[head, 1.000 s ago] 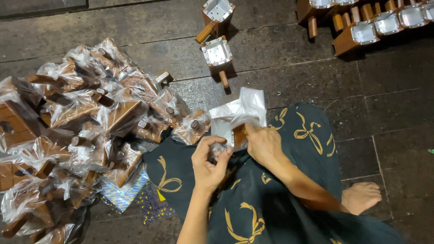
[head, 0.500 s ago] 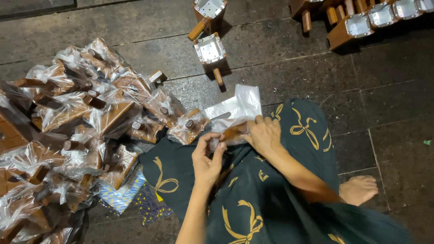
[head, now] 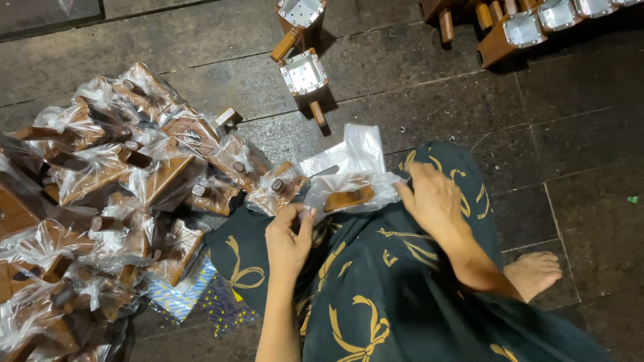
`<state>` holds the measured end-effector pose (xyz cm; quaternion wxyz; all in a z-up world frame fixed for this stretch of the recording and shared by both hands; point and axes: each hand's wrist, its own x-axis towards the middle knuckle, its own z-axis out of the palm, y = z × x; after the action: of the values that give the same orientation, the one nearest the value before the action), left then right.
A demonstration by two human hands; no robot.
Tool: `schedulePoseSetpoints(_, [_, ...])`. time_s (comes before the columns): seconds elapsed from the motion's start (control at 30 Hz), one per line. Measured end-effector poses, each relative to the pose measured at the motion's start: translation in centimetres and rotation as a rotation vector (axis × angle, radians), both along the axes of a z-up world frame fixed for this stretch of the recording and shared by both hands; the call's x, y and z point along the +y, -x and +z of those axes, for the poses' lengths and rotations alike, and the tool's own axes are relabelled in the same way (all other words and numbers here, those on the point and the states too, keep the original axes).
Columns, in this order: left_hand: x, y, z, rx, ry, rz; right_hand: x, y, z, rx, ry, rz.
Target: Packaging small wooden items into individual plastic bags on a workshop floor.
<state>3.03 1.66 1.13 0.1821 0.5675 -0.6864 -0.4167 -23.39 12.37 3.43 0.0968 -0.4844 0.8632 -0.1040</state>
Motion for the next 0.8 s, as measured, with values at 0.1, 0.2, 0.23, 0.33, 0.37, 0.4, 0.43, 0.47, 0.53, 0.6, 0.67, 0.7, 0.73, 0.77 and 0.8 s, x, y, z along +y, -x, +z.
schedulePoseSetpoints(0.1, [-0.6,1.2,0.5,0.378,0.183,-0.03,-0.2,1.3,0.0,-0.181,-0.092,0.047])
schedulePoseSetpoints(0.2, [-0.4,2.3,0.0,0.53,0.285,-0.109,-1.3,0.8,-1.4,-0.61,0.328,0.139])
schedulePoseSetpoints(0.23, [-0.4,2.9,-0.1,0.606,0.272,-0.123,-2.1,0.0,-1.9,-0.858,0.487,0.087])
schedulePoseSetpoints(0.33, [-0.1,5.1,-1.8,0.762,0.146,-0.092,-4.1,-3.0,-0.5,-1.204,0.671,-0.064])
schedulePoseSetpoints(0.37, [0.1,5.6,-2.6,0.834,0.031,-0.041,-4.8,-4.3,0.4,-1.307,0.686,-0.163])
schedulePoseSetpoints(0.4, [0.3,6.0,-2.8,0.829,0.032,-0.039,-5.1,-3.4,-3.5,-1.313,0.685,-0.162])
schedulePoseSetpoints(0.43, [0.4,6.6,-3.0,0.893,-0.061,0.042,-5.5,-2.4,-7.4,-1.472,0.741,-0.307])
schedulePoseSetpoints(0.47, [0.4,7.2,-3.2,0.954,-0.156,0.123,-5.8,-1.4,-11.3,-1.629,0.796,-0.457])
schedulePoseSetpoints(0.53, [0.6,8.3,-3.3,1.037,-0.226,0.193,-6.0,-1.7,-12.4,-1.595,0.823,-0.448])
schedulePoseSetpoints(0.6, [0.9,8.7,-4.7,1.107,-0.305,0.274,-5.4,-2.2,-13.8,-1.568,0.837,-0.451])
schedulePoseSetpoints(0.67, [0.6,8.9,-7.4,1.257,-0.418,0.377,-5.1,-2.1,-15.0,-1.446,0.795,-0.384])
schedulePoseSetpoints(0.7, [0.5,9.0,-9.0,1.255,-0.421,0.376,-5.1,-1.7,-16.1,-1.445,0.796,-0.387])
schedulePoseSetpoints(0.73, [0.5,9.0,-10.7,1.287,-0.469,0.469,-5.1,-1.3,-17.1,-1.318,0.714,-0.301])
schedulePoseSetpoints(0.77, [0.3,9.2,-12.3,1.317,-0.517,0.562,-5.3,-0.9,-18.1,-1.189,0.632,-0.217])
schedulePoseSetpoints(0.8, [0.0,9.5,-12.2,1.316,-0.518,0.561,-5.4,-0.8,-18.4,-1.189,0.633,-0.219])
